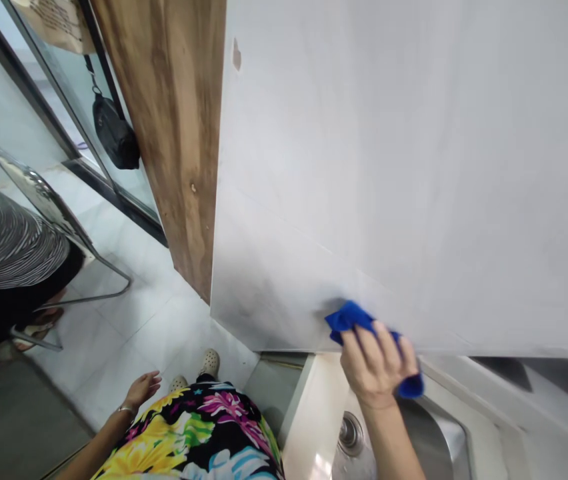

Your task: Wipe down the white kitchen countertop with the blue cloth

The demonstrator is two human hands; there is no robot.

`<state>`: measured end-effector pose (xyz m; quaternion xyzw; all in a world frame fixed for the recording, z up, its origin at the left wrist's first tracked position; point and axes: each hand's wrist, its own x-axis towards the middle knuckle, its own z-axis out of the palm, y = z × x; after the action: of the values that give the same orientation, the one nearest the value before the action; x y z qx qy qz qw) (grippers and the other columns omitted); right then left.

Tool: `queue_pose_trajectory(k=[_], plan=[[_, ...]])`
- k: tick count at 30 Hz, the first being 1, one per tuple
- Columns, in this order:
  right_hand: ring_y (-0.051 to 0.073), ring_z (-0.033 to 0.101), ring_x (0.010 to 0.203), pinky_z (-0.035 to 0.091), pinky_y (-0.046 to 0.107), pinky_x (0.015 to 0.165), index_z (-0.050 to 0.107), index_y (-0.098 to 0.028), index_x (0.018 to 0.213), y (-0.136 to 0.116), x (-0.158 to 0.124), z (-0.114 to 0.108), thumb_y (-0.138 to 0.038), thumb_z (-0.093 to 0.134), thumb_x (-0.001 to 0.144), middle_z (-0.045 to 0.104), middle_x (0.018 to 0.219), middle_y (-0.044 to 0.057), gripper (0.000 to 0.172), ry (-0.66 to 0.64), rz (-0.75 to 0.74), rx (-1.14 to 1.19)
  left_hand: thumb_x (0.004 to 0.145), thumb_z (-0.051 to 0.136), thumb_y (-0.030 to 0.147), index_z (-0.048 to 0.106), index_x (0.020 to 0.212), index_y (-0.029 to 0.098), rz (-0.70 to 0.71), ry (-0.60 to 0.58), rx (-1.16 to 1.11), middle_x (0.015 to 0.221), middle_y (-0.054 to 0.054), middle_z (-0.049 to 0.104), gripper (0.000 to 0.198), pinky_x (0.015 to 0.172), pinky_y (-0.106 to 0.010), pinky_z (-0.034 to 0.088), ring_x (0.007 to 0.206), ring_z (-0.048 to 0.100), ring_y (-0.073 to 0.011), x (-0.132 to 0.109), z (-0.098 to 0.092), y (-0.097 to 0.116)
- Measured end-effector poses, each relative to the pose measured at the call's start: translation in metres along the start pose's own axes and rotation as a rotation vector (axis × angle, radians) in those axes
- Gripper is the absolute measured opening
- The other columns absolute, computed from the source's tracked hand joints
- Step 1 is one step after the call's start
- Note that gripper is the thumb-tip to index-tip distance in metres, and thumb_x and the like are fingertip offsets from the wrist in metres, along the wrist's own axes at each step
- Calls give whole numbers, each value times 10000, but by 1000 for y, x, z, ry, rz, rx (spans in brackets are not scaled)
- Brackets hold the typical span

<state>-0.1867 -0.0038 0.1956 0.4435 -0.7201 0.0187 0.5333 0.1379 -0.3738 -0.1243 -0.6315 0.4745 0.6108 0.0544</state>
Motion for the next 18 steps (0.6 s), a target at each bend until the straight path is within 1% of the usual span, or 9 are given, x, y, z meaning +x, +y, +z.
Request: queue_pose_trajectory(k=[3, 6, 8, 10, 12, 14, 16, 17, 18], plan=[[375, 613, 1184, 435, 587, 1059, 641, -267, 1352, 1, 30, 9, -127, 697, 798, 698, 1218, 110, 573, 201, 179, -111, 837, 693, 339, 702, 1024, 105, -77, 10, -6, 967, -158, 762, 300, 784, -293, 600, 824, 748, -198, -1, -3, -6], [387, 556, 1255, 395, 606, 1087, 641, -259, 1353, -19, 37, 30, -199, 695, 833, 659, 1299, 124, 526, 233, 195, -109, 880, 642, 292, 694, 1037, 92, -128, 16, -16, 988, -154, 761, 260, 775, -260, 588, 814, 743, -178, -3, -7, -18], [328, 539, 1300, 332, 539, 1163, 667, -270, 1301, -42, 26, 49, -215, 692, 866, 677, 1288, 84, 439, 111, 56, -23, 916, 585, 268, 687, 1056, 84, -150, 16, -29, 1003, -151, 760, 252, 769, -247, 582, 785, 737, -160, -4, -9, -25], [241, 512, 1349, 223, 438, 1236, 669, -271, 1285, -68, 6, 68, -164, 632, 915, 696, 1267, 33, 387, -126, -114, 144, 926, 564, 256, 688, 1059, 82, -169, 20, -44, 1005, -152, 759, 252, 761, -246, 583, 754, 733, -153, -4, -11, -31], [189, 463, 1396, 144, 377, 1262, 627, -247, 1346, -94, -23, 89, -94, 553, 940, 675, 1312, 29, 441, -364, -173, 410, 924, 565, 251, 691, 1056, 81, -184, 31, -61, 999, -152, 758, 249, 749, -249, 584, 731, 728, -151, -4, -12, -35], [180, 425, 1427, 145, 384, 1267, 587, -233, 1395, -117, -56, 111, -77, 459, 957, 613, 1403, 57, 482, -667, 21, 843, 932, 551, 245, 688, 1064, 82, -191, 45, -86, 989, -144, 757, 251, 740, -246, 582, 708, 720, -140, -3, -13, -37], [187, 350, 1473, 137, 471, 1277, 589, -245, 1386, -138, -90, 134, -145, 393, 973, 527, 1492, 69, 467, -1021, 507, 1363, 946, 525, 233, 683, 1078, 82, -194, 64, -114, 972, -136, 755, 255, 733, -241, 581, 683, 709, -126, -1, -15, -38], [193, 336, 1480, 122, 513, 1276, 610, -237, 1350, -147, -107, 144, -187, 422, 958, 507, 1511, 75, 437, -1136, 825, 1617, 947, 523, 229, 683, 1077, 82, -197, 76, -126, 959, -132, 755, 253, 730, -241, 581, 673, 704, -121, -1, -16, -38], [214, 387, 1454, 205, 585, 1244, 597, -220, 1350, -156, -122, 155, -223, 381, 965, 510, 1506, 86, 442, -1171, 939, 1692, 943, 533, 229, 686, 1069, 85, -200, 88, -135, 946, -128, 756, 245, 729, -241, 582, 668, 702, -119, 0, -18, -39]])
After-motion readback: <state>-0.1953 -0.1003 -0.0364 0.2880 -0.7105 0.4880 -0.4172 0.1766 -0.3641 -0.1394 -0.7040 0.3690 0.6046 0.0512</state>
